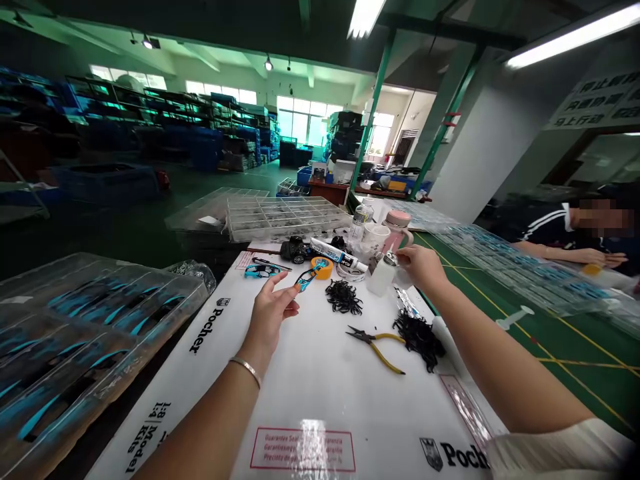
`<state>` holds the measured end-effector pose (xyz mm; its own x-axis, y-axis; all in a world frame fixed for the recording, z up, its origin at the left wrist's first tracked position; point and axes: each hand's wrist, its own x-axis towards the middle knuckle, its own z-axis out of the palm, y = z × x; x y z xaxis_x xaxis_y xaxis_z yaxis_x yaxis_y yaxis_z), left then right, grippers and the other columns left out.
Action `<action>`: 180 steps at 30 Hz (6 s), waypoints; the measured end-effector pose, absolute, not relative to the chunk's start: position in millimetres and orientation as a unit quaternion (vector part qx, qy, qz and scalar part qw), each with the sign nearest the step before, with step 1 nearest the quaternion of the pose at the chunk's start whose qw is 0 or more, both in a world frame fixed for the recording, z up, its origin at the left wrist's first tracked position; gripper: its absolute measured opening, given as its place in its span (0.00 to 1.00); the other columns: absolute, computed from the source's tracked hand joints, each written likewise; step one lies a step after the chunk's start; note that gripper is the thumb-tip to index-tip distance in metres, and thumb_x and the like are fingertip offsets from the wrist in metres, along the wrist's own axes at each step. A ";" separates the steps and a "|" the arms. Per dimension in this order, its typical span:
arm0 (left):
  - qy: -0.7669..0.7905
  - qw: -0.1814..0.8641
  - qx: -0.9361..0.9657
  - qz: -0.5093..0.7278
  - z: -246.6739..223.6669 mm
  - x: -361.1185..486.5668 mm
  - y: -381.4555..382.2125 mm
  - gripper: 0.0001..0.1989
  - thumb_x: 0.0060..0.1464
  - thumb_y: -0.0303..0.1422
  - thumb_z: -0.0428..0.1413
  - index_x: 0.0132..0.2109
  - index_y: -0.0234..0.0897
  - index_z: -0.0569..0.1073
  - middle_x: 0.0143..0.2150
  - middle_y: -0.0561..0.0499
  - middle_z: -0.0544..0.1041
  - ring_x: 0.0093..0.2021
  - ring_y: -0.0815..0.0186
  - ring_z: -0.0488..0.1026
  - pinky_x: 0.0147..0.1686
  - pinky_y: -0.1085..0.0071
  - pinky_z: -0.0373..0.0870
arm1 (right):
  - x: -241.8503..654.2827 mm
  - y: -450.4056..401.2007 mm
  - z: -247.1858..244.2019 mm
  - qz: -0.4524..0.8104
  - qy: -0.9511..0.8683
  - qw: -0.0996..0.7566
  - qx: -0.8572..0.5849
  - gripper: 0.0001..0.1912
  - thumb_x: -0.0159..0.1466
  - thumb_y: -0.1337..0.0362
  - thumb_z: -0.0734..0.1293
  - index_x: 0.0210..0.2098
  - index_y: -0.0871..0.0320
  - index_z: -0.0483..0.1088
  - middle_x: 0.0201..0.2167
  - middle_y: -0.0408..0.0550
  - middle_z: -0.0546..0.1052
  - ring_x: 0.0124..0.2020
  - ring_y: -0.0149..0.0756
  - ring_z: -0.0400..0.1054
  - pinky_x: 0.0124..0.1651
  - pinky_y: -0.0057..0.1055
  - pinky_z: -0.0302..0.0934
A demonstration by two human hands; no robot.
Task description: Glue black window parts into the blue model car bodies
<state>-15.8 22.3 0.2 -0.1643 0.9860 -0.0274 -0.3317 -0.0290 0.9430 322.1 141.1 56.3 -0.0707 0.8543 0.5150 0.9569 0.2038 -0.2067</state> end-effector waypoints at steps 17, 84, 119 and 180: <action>0.447 0.483 0.481 0.579 6.5 -6.0 11.6 0.41 0.45 0.38 0.68 0.63 0.36 0.60 0.45 0.43 0.78 0.27 0.73 0.68 0.30 0.75 0.71 | 309.6 113.5 59.3 -0.196 -0.777 0.253 -0.542 0.21 0.61 0.73 0.57 0.45 0.58 0.79 0.40 0.53 0.74 0.41 0.43 0.69 0.37 0.33 0.63; 0.436 0.518 0.451 0.582 13.7 4.3 2.3 0.41 0.44 0.37 0.69 0.62 0.32 0.63 0.36 0.46 0.80 0.28 0.71 0.71 0.30 0.74 0.74 | 194.6 10.8 10.9 -0.020 -0.848 0.437 -0.300 0.19 0.68 0.76 0.58 0.53 0.56 0.71 0.42 0.51 0.71 0.42 0.34 0.68 0.40 0.29 0.66; 0.430 0.503 0.448 0.600 12.0 8.7 1.6 0.39 0.43 0.36 0.69 0.60 0.31 0.65 0.37 0.46 0.80 0.27 0.73 0.70 0.29 0.75 0.73 | 204.2 9.5 17.1 0.042 -0.808 0.485 -0.331 0.16 0.67 0.74 0.60 0.47 0.55 0.75 0.41 0.47 0.73 0.40 0.31 0.69 0.41 0.27 0.63; 0.476 0.487 0.469 0.563 4.3 2.6 7.8 0.40 0.42 0.42 0.69 0.60 0.33 0.67 0.34 0.47 0.79 0.28 0.69 0.71 0.30 0.71 0.74 | 183.6 37.4 46.5 0.059 -0.860 0.313 -0.399 0.05 0.61 0.72 0.67 0.34 0.56 0.73 0.29 0.42 0.75 0.28 0.32 0.66 0.30 0.27 0.53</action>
<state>2.6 7.8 4.3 -0.0865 0.9942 0.0642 -0.1007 -0.0728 0.9923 183.6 37.4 46.5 -0.4853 0.7231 0.4916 0.6494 0.6746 -0.3511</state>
